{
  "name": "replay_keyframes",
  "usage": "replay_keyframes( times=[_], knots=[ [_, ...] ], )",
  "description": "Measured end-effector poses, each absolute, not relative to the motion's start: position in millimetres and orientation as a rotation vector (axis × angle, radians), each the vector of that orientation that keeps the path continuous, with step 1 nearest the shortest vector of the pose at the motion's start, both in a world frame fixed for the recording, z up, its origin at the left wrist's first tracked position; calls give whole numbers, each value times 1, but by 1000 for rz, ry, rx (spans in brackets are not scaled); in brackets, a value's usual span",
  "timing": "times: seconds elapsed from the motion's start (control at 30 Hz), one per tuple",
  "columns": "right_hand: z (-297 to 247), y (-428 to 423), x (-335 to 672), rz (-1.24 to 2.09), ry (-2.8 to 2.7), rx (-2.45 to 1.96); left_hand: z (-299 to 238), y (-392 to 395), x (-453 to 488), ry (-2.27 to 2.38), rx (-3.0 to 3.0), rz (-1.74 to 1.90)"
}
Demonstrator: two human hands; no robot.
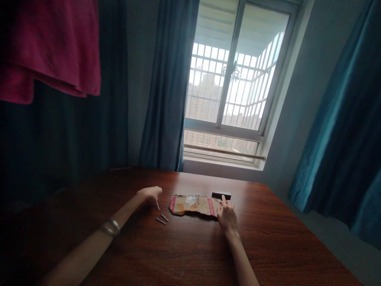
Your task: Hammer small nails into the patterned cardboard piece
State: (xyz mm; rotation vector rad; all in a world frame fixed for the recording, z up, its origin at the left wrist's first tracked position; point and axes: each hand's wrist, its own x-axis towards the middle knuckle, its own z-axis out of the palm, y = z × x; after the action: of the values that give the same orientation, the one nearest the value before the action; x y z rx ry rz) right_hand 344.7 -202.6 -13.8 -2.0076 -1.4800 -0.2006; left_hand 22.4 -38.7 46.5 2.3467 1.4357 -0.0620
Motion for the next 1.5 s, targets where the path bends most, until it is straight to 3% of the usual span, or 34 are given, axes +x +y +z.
replay_keyframes(
  times=[0.1,0.57,0.87,1.07,1.5],
  knots=[
    [-14,-203,345,-195,-1479,-1996,45,-32,22,1428,2412,-117],
    [-10,-203,340,-176,-1434,-1854,42,2,21,1144,2506,349],
    [-5,-201,295,370,-1255,-1333,39,-54,88,788,1790,928],
    [-20,-194,275,657,-1019,-1189,1,-100,135,702,1472,852],
    [-27,-191,276,701,-1057,-1137,-14,-122,144,601,1535,773]
  ],
)
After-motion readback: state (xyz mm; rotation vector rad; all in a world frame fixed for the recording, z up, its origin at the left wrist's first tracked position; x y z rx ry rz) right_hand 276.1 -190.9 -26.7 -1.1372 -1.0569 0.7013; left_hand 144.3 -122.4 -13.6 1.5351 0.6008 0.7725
